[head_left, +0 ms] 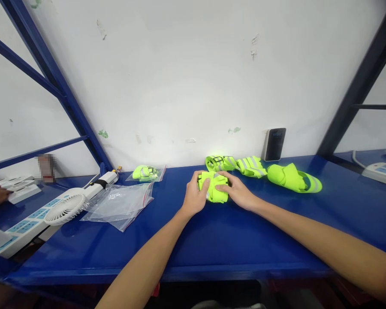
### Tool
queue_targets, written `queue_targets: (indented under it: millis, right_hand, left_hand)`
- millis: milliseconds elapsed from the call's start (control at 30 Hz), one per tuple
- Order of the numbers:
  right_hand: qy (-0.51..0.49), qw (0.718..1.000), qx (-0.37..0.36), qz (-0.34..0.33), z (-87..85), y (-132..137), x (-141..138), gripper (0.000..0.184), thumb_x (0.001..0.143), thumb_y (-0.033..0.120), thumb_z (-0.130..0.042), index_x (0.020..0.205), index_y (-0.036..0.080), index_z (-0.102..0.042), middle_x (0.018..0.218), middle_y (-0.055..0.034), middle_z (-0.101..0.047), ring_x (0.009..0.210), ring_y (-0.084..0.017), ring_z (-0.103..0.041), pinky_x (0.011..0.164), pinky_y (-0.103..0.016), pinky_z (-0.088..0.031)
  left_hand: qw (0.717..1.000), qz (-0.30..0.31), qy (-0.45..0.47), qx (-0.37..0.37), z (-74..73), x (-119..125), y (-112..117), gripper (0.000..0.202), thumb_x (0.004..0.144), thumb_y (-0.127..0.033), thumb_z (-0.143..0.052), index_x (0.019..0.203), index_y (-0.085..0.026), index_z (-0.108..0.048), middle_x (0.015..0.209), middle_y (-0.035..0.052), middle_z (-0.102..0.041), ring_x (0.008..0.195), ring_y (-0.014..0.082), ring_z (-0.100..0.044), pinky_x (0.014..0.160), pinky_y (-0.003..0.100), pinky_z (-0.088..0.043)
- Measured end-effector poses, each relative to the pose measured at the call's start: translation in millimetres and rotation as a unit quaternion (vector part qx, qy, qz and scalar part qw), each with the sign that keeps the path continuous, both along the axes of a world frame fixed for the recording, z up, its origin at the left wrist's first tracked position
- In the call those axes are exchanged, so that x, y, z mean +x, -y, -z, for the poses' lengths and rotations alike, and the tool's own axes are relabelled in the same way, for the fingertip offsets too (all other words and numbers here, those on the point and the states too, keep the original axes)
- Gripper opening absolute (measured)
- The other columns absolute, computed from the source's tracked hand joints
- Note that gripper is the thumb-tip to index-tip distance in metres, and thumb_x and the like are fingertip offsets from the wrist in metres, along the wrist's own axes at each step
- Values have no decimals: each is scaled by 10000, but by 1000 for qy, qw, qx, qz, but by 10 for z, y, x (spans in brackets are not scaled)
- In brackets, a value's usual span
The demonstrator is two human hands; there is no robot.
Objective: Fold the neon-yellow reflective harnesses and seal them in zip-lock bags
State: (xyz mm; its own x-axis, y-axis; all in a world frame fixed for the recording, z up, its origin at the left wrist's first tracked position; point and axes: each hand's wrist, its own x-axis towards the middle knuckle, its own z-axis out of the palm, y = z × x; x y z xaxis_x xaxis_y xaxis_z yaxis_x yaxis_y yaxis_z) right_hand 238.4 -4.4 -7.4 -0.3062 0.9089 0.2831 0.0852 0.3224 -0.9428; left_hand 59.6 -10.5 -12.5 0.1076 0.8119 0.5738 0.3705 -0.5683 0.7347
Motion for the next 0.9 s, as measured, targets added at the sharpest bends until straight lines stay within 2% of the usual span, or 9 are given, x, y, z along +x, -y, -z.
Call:
queue_targets:
  millis: [200, 433, 700, 833, 900]
  right_hand:
    - [25, 997, 65, 15, -37, 22, 4, 364, 848, 381, -602, 1159, 193, -605, 1029, -51, -672, 953, -242, -614, 812, -339, -509]
    - [19, 996, 88, 12, 11, 4, 42, 346, 870, 406, -597, 1155, 210, -620, 1030, -41, -656, 957, -239, -589, 832, -328, -484]
    - [-27, 998, 63, 3, 40, -37, 51, 309, 935, 423, -495, 1081, 197, -646, 970, -33, -668, 787, -184, -574, 689, -277, -446]
    - [-34, 995, 87, 24, 34, -21, 49, 340, 931, 473, -505, 1067, 200, -656, 976, -36, -679, 808, -195, -587, 712, -284, -451]
    - [-36, 994, 95, 33, 39, -17, 48, 342, 929, 481, -507, 1062, 207, -662, 1014, -41, -682, 857, -207, -597, 751, -294, -458]
  left_hand:
    - [1000, 4, 3, 5, -46, -2, 71, 335, 957, -432, -460, 1165, -182, -539, 1048, 57, -673, 868, 164, -621, 792, 263, -467]
    - [1000, 12, -8, 8, -80, -12, 96, 360, 948, -454, -474, 1174, -180, -533, 1003, 50, -671, 836, 159, -618, 755, 253, -473]
    - [999, 17, -42, 20, -84, -8, 97, 343, 933, -423, -510, 1186, -192, -531, 1013, 49, -671, 834, 163, -627, 768, 263, -472]
    - [998, 24, -61, 26, -103, -4, 125, 511, 802, -453, -693, 1210, -196, -524, 1048, 54, -672, 870, 185, -629, 810, 282, -475]
    - [998, 31, -60, 20, -110, 1, 129, 531, 779, -450, -719, 1200, -196, -518, 1024, 46, -668, 852, 178, -624, 810, 282, -476]
